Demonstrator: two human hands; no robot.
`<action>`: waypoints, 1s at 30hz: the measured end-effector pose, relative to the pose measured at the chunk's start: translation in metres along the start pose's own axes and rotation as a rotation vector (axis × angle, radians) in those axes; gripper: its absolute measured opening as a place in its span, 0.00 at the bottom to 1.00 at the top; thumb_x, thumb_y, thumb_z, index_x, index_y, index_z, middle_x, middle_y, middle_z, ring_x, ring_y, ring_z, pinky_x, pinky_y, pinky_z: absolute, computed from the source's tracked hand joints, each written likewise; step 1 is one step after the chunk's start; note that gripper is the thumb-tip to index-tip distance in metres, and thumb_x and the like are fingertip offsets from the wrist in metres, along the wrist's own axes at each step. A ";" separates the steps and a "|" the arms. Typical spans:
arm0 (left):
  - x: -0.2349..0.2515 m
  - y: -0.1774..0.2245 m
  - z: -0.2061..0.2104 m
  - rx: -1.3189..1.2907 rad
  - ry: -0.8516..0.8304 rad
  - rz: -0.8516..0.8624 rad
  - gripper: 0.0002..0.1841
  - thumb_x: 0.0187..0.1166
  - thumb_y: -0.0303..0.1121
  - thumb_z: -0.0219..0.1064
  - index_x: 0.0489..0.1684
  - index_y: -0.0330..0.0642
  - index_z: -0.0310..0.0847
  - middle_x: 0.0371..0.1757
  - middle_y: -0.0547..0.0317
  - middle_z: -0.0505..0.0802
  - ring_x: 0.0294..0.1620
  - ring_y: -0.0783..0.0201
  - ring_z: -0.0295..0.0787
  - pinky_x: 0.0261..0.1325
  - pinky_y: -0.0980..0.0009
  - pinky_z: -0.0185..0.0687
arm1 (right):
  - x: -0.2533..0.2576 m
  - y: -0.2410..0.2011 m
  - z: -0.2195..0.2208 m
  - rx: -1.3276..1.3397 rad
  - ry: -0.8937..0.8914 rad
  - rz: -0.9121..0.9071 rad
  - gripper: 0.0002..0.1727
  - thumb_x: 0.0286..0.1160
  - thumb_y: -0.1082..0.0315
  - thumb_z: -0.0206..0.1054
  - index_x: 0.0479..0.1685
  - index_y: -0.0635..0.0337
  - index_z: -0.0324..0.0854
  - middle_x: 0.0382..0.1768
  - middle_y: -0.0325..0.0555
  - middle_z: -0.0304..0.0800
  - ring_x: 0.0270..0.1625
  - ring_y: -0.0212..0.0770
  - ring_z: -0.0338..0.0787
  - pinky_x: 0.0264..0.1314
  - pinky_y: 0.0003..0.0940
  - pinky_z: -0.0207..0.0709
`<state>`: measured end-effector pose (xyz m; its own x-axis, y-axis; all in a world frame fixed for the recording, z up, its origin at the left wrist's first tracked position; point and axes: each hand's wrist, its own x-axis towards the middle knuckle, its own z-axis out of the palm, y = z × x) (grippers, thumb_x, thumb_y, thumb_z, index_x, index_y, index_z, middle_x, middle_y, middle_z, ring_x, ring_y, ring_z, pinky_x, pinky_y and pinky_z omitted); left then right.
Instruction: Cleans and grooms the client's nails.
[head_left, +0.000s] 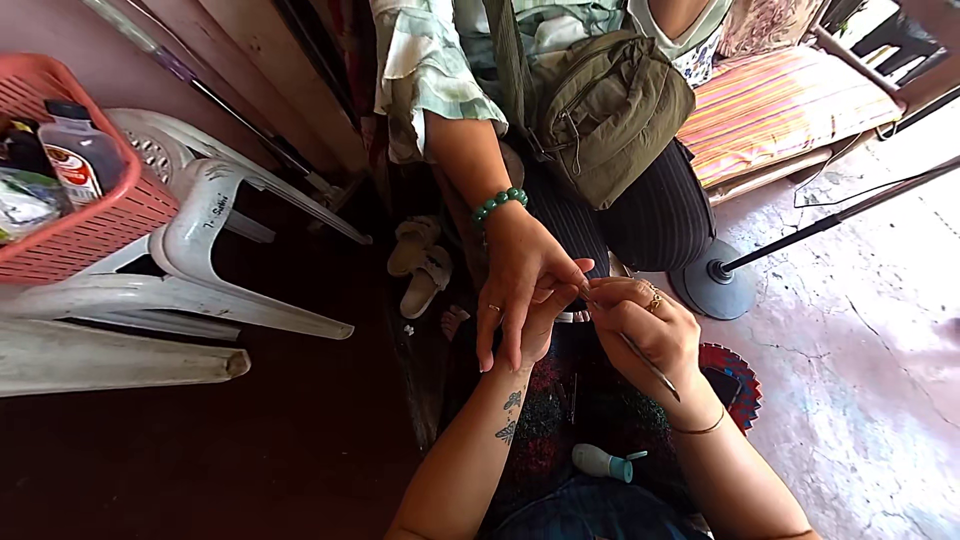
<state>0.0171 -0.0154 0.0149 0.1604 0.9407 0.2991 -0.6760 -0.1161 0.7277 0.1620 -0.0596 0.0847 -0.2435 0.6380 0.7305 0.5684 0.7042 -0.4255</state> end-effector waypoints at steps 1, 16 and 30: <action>0.000 0.000 0.000 -0.002 0.003 0.005 0.13 0.78 0.29 0.72 0.57 0.40 0.91 0.56 0.61 0.96 0.61 0.69 0.91 0.71 0.71 0.82 | 0.000 0.000 0.000 0.006 0.003 0.007 0.08 0.71 0.80 0.68 0.24 0.64 0.85 0.41 0.52 0.95 0.57 0.42 0.94 0.61 0.32 0.86; 0.000 -0.004 -0.001 -0.007 0.049 0.014 0.10 0.75 0.28 0.73 0.52 0.37 0.93 0.51 0.59 0.97 0.57 0.69 0.93 0.68 0.72 0.83 | 0.004 -0.004 0.000 -0.036 -0.024 0.030 0.09 0.73 0.77 0.67 0.24 0.62 0.85 0.39 0.51 0.96 0.53 0.40 0.95 0.57 0.27 0.85; -0.001 -0.002 -0.001 -0.019 0.039 0.033 0.10 0.76 0.28 0.73 0.51 0.38 0.93 0.50 0.60 0.97 0.58 0.69 0.92 0.69 0.73 0.82 | 0.010 -0.007 -0.002 -0.010 -0.042 0.109 0.09 0.70 0.77 0.66 0.23 0.62 0.86 0.39 0.49 0.96 0.47 0.35 0.94 0.49 0.24 0.84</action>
<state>0.0177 -0.0156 0.0131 0.1094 0.9483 0.2979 -0.6944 -0.1415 0.7055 0.1570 -0.0592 0.0960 -0.2121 0.7234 0.6571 0.6013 0.6266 -0.4958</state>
